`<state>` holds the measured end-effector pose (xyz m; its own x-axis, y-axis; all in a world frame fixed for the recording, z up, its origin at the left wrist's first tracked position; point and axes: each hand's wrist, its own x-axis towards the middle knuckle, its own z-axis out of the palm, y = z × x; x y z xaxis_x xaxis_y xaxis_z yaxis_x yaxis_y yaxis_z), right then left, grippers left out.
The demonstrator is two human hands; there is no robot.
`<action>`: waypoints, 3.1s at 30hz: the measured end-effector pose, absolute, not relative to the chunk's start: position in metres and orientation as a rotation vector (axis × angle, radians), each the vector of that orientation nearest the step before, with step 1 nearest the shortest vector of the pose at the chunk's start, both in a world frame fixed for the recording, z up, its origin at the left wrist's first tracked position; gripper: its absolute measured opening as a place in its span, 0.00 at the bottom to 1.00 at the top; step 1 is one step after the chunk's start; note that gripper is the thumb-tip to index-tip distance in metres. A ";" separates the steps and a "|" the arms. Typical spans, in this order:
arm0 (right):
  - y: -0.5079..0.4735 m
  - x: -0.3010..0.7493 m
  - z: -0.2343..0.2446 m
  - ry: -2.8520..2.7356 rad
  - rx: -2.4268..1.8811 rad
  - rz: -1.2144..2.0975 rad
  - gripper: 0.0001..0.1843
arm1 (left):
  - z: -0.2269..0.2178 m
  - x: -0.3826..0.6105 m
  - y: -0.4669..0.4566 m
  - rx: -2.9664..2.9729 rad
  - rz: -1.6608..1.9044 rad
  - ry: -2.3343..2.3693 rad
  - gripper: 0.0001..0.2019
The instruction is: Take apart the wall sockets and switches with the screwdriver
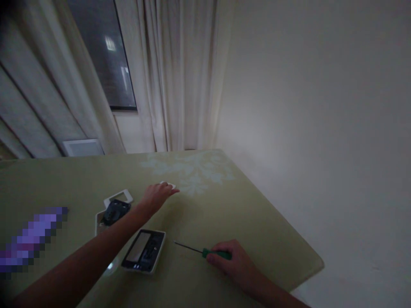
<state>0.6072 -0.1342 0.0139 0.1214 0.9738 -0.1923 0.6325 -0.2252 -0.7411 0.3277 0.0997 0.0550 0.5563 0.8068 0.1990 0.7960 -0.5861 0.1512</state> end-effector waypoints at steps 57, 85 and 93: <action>-0.067 0.469 0.181 -3.064 -1.273 -0.073 0.10 | -0.013 0.253 -0.065 2.443 0.928 1.030 0.30; -0.080 0.549 0.102 -2.309 -1.363 1.042 0.17 | 0.001 0.255 -0.064 2.769 1.207 1.002 0.17; -0.120 0.586 0.023 -1.793 -1.681 0.954 0.31 | -0.001 0.255 -0.062 2.788 1.216 1.080 0.12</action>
